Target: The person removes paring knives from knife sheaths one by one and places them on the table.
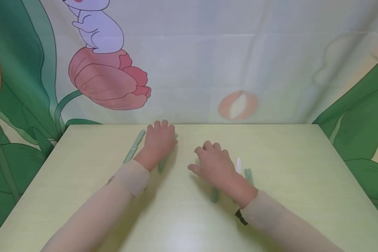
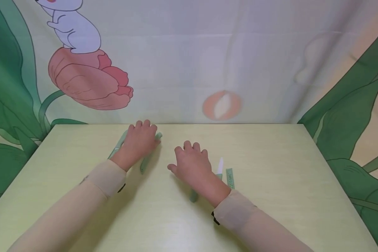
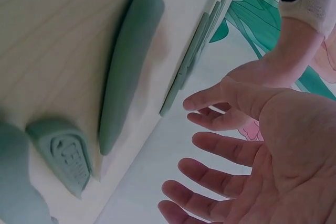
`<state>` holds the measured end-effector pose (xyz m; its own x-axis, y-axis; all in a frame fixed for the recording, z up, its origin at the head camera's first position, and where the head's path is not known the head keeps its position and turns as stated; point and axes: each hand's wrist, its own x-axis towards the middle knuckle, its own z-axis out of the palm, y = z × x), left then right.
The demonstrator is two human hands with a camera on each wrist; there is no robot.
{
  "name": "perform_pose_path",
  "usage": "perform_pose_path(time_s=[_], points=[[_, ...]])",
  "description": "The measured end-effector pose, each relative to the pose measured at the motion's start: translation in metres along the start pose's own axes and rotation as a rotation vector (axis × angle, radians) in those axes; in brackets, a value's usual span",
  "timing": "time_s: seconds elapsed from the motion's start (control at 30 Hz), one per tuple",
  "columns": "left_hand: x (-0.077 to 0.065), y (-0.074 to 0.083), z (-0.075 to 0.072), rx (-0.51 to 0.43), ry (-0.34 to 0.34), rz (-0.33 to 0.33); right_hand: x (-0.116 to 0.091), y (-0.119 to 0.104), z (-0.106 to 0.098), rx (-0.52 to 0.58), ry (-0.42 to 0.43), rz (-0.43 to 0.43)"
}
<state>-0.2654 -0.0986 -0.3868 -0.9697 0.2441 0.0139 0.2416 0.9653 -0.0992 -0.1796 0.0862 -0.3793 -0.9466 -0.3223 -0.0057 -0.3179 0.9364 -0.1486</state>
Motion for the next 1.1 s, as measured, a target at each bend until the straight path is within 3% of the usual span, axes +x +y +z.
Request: perform_pose_path(time_s=[0.23,0.53,0.8,1.1], points=[[0.021,-0.007,0.014,-0.005,-0.042,-0.016,0.003,-0.008,0.005,-0.004,-0.019,-0.009],[0.038,-0.006,0.026,0.026,-0.054,-0.013,0.004,-0.013,0.007,-0.029,-0.02,-0.012],[0.044,-0.002,0.029,0.052,-0.049,-0.026,0.006,-0.015,0.008,-0.037,-0.017,-0.025],[0.047,0.0,0.03,0.046,-0.109,-0.065,0.012,-0.019,0.01,-0.047,-0.018,-0.024]])
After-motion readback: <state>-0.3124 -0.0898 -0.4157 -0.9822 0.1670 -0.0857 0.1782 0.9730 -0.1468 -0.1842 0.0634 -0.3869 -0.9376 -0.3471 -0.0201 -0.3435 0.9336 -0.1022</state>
